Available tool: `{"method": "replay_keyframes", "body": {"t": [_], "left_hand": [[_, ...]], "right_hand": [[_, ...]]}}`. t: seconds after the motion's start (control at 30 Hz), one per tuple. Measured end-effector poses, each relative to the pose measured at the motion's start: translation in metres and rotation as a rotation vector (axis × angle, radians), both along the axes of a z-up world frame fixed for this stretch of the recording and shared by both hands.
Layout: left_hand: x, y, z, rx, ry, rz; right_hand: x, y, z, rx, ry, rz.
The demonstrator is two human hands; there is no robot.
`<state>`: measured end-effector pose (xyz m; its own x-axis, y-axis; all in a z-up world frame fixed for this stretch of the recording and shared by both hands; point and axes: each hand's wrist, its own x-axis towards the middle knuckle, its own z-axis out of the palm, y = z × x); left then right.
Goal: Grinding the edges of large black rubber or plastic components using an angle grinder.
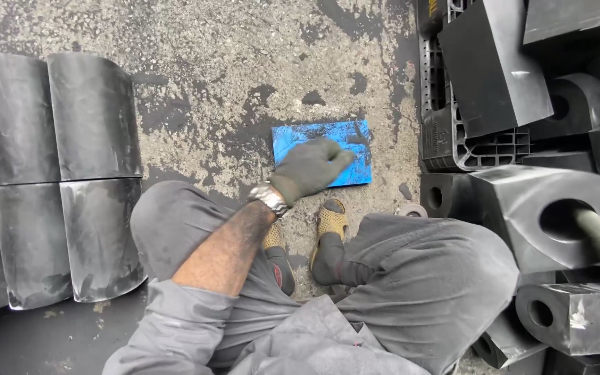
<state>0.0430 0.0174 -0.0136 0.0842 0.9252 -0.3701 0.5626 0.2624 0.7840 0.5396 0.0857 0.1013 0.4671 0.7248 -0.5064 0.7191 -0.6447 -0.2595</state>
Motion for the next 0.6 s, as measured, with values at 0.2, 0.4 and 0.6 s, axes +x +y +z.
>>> {"method": "replay_keyframes", "body": {"t": [0.2,0.4,0.6], "left_hand": [[0.041,0.003,-0.001,-0.04,-0.111,-0.142],[0.066,-0.014,-0.069,0.391,0.07,-0.201],[0.017,-0.013,0.019,-0.186,0.024,0.099]], "right_hand": [[-0.088,0.011,-0.008,0.298,0.047,0.572],[-0.207,0.019,-0.029,0.528,-0.188,1.289],[-0.305,0.031,-0.067,0.489,0.001,1.475]]}}
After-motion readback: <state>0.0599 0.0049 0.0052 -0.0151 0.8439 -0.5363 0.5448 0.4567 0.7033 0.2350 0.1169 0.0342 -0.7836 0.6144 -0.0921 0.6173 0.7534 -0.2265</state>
